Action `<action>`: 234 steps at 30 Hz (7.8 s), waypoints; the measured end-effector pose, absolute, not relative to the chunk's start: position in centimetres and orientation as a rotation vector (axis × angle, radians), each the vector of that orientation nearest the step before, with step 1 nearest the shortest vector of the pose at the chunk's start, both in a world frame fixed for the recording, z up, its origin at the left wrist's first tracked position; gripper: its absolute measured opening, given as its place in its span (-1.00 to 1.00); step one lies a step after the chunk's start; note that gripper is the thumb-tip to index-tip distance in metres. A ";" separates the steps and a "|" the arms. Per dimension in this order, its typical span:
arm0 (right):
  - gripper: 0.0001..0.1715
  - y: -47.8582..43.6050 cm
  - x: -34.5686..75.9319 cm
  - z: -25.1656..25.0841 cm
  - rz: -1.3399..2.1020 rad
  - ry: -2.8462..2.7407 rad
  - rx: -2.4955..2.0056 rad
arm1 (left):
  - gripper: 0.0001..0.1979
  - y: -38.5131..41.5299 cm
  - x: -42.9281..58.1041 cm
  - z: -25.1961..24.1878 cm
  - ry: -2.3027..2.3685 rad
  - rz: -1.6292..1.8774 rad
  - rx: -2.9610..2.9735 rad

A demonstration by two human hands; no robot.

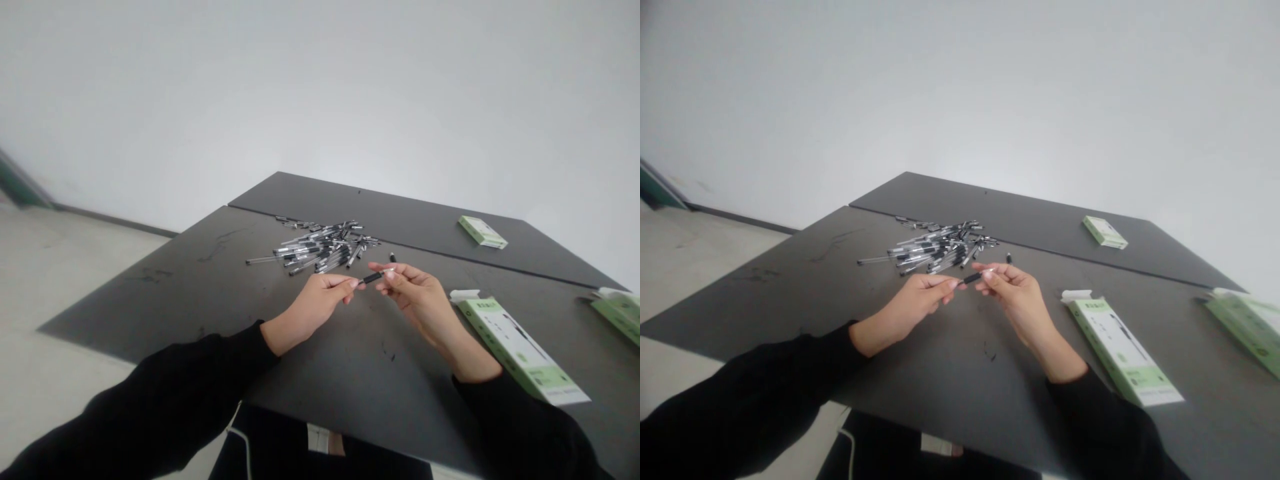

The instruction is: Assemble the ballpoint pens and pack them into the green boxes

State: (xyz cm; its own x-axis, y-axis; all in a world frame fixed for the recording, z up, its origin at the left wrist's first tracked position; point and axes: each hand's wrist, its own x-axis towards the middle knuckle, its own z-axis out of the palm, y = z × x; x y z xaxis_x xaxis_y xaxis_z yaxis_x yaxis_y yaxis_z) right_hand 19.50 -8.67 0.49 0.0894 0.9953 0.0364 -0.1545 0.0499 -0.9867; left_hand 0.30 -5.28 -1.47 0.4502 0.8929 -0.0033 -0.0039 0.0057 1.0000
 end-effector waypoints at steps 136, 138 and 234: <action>-0.84 -30.0 36.4 6.3 -0.206 -0.808 -1.200 | -0.15 -12.7 23.5 0.2 1.256 0.133 2.417; -0.85 -28.7 35.4 7.1 -0.174 -0.895 -1.175 | -0.19 -13.4 20.8 0.2 1.203 0.263 2.446; -0.60 -24.8 22.1 8.3 -0.034 -1.990 -1.357 | -0.13 -16.8 7.0 -3.3 0.592 1.644 1.930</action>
